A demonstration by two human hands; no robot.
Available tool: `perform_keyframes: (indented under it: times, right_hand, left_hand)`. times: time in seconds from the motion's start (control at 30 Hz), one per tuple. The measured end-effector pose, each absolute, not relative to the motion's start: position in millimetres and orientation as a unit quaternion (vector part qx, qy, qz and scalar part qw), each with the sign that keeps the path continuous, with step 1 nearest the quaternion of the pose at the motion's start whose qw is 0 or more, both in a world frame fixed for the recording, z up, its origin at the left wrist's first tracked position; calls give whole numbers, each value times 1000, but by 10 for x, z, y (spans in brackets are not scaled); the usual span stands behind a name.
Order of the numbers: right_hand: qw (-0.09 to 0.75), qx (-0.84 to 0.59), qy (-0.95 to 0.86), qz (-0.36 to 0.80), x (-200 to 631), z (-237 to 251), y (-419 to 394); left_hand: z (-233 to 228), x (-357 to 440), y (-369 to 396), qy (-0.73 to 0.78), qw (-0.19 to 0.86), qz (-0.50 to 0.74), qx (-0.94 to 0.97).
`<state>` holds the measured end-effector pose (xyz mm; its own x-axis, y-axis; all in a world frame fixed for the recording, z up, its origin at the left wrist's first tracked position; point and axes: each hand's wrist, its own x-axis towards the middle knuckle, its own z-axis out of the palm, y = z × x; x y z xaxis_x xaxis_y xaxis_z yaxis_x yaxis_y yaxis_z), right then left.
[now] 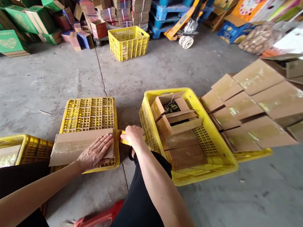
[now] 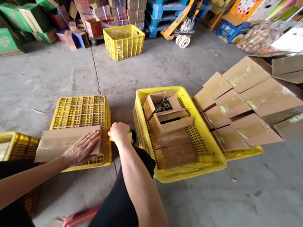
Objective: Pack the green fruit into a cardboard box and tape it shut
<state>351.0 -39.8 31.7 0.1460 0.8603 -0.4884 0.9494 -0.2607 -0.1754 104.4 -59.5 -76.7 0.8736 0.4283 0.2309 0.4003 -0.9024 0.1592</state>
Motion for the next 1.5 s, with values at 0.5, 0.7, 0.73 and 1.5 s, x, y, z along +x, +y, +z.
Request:
perform_keyframes:
  times: [0.5, 0.7, 0.73, 1.5]
  right_hand:
    - [-238, 561, 569, -552, 3501, 686, -354]
    - [-272, 460, 517, -669, 3193, 551, -220]
    - [-271, 456, 515, -674, 3164, 531, -196]
    - [-128, 492, 576, -640, 2523, 606, 193]
  left_hand:
    - [-246, 369, -386, 507, 641, 255, 517]
    - [-36, 363, -231, 453, 803, 330, 204]
    - [13, 393, -214, 439, 816, 337, 166]
    - [189, -177, -80, 411, 796, 400, 191]
